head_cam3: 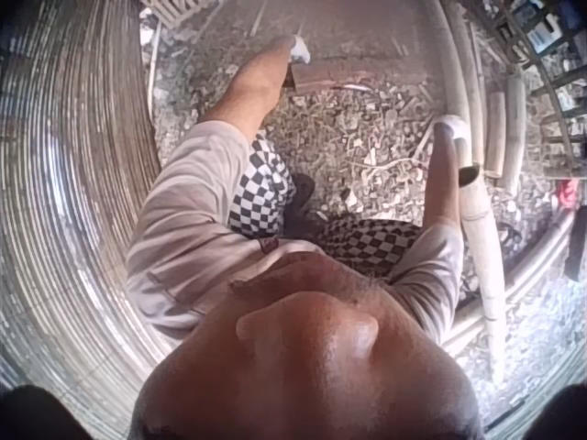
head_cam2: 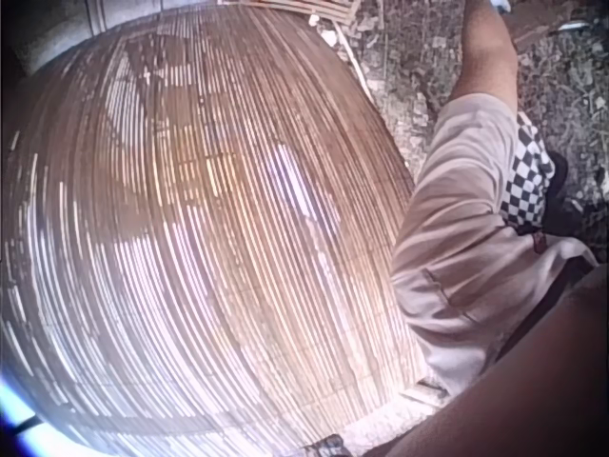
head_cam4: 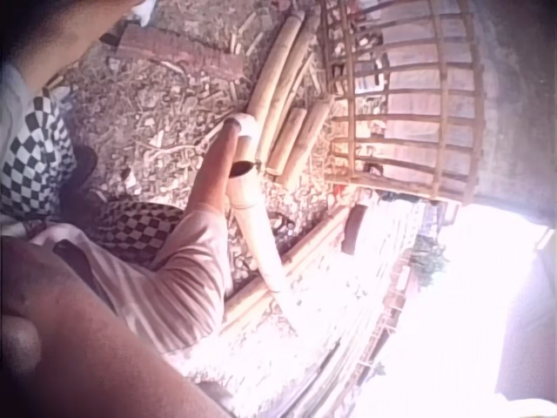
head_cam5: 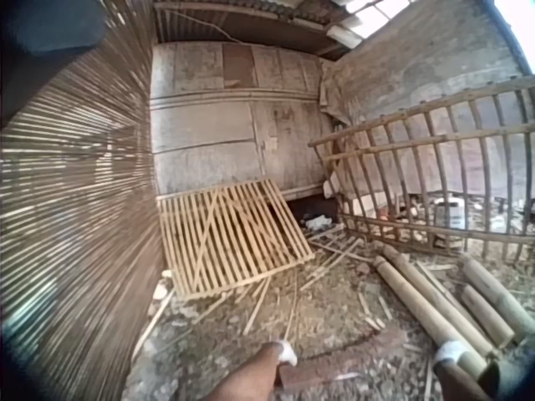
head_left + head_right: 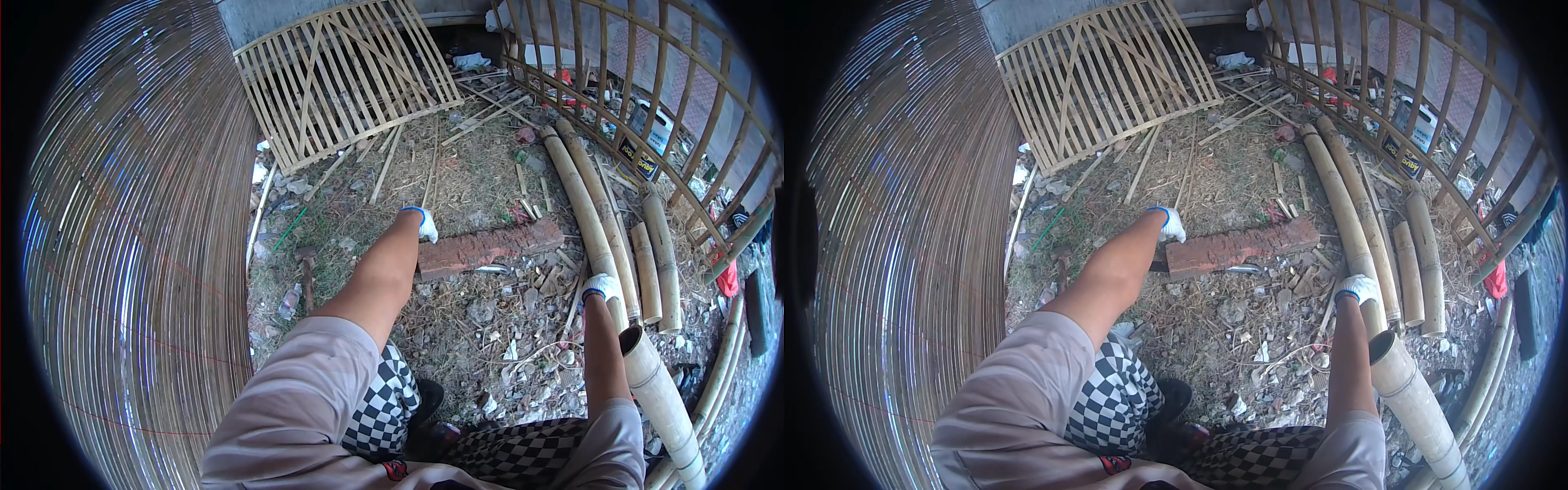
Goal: Measuring a bamboo pole with a tape measure and then sawing it with a hand saw.
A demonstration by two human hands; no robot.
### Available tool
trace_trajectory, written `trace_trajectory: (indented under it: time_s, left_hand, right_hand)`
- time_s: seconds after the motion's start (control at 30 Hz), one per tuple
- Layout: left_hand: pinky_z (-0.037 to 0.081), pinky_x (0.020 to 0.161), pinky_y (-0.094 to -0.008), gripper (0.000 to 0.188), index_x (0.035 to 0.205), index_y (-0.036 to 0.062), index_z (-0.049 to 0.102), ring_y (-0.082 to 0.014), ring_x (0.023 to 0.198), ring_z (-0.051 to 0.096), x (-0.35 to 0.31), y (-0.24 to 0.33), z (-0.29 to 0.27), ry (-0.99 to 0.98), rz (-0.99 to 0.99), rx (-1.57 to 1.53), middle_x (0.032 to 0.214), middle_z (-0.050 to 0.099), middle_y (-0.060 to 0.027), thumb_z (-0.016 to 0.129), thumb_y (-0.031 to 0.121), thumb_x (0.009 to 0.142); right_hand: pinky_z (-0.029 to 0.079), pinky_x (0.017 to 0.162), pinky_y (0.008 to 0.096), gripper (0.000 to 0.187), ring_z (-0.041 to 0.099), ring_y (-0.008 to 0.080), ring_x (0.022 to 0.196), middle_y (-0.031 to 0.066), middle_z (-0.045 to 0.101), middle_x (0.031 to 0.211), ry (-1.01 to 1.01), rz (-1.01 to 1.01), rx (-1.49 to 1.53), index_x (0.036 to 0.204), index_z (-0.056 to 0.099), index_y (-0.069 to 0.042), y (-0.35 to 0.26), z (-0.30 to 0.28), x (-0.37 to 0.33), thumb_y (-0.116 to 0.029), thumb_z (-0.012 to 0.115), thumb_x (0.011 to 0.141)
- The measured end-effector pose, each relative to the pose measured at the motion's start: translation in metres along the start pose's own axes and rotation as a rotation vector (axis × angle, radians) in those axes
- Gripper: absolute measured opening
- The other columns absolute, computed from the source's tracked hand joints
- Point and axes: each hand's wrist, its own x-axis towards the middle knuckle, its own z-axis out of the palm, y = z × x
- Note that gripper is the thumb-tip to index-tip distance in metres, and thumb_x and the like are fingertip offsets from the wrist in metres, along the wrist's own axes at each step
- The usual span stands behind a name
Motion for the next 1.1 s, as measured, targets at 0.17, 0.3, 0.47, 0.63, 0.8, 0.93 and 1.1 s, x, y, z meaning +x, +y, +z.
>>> trace_trajectory:
  time_s: [0.17, 0.3, 0.47, 0.63, 0.8, 0.93, 1.1]
  left_hand:
    - [0.055, 0.097, -0.0457, 0.060, 0.123, 0.0041, 0.073, -0.0301, 0.110, 0.069, -0.002, -0.002, -0.001, 0.006, 0.007, -0.019, 0.128, 0.072, -0.0125, 0.085, 0.041, 0.077]
    - [0.055, 0.097, -0.0456, 0.059, 0.122, 0.0038, 0.073, -0.0301, 0.110, 0.069, -0.002, 0.005, -0.002, 0.015, 0.022, -0.012, 0.128, 0.072, -0.0126, 0.085, 0.041, 0.077]
    - [0.056, 0.097, -0.0451, 0.057, 0.121, 0.0036, 0.074, -0.0296, 0.108, 0.070, 0.000, 0.006, -0.001, 0.025, 0.014, -0.010, 0.126, 0.073, -0.0125, 0.085, 0.039, 0.078]
    - [0.056, 0.097, -0.0451, 0.056, 0.121, 0.0041, 0.074, -0.0293, 0.108, 0.070, 0.002, 0.006, 0.001, 0.005, 0.012, -0.014, 0.126, 0.073, -0.0120, 0.085, 0.038, 0.078]
    - [0.056, 0.097, -0.0451, 0.056, 0.121, 0.0043, 0.074, -0.0291, 0.108, 0.070, 0.002, 0.002, 0.002, 0.016, 0.003, -0.015, 0.127, 0.073, -0.0115, 0.084, 0.038, 0.079]
    - [0.055, 0.098, -0.0453, 0.056, 0.122, 0.0047, 0.074, -0.0291, 0.109, 0.070, 0.001, 0.008, 0.000, 0.017, 0.013, -0.005, 0.128, 0.072, -0.0111, 0.084, 0.039, 0.079]
    - [0.055, 0.098, -0.0455, 0.058, 0.122, 0.0051, 0.074, -0.0291, 0.110, 0.069, 0.003, 0.006, 0.001, 0.019, 0.010, 0.013, 0.128, 0.072, -0.0110, 0.084, 0.041, 0.078]
  right_hand:
    - [0.054, 0.096, 0.0566, 0.037, 0.064, 0.0366, 0.123, 0.0186, 0.065, 0.136, 0.051, -0.010, -0.013, 0.131, 0.068, -0.008, -0.001, -0.001, -0.004, -0.027, 0.050, 0.105]
    - [0.054, 0.095, 0.0553, 0.036, 0.065, 0.0349, 0.122, 0.0169, 0.066, 0.135, 0.050, 0.006, 0.005, 0.130, 0.069, -0.010, 0.002, 0.003, 0.004, -0.027, 0.051, 0.105]
    - [0.055, 0.095, 0.0543, 0.035, 0.066, 0.0340, 0.122, 0.0161, 0.067, 0.135, 0.049, 0.029, -0.028, 0.131, 0.069, -0.010, 0.000, 0.001, 0.003, -0.026, 0.053, 0.104]
    - [0.054, 0.096, 0.0564, 0.035, 0.065, 0.0364, 0.123, 0.0174, 0.066, 0.135, 0.071, 0.001, -0.018, 0.130, 0.069, -0.010, 0.002, 0.001, -0.004, -0.026, 0.053, 0.104]
    - [0.054, 0.095, 0.0584, 0.035, 0.065, 0.0384, 0.122, 0.0186, 0.066, 0.135, 0.086, -0.014, -0.024, 0.129, 0.069, -0.008, -0.001, 0.007, 0.000, -0.027, 0.053, 0.104]
    - [0.055, 0.092, 0.0579, 0.036, 0.065, 0.0379, 0.121, 0.0184, 0.066, 0.135, 0.097, -0.020, -0.094, 0.129, 0.069, -0.006, 0.000, 0.021, 0.013, -0.027, 0.054, 0.104]
    - [0.055, 0.091, 0.0574, 0.037, 0.065, 0.0379, 0.121, 0.0187, 0.065, 0.135, 0.094, -0.009, -0.102, 0.130, 0.069, -0.005, -0.004, 0.018, 0.009, -0.027, 0.053, 0.104]
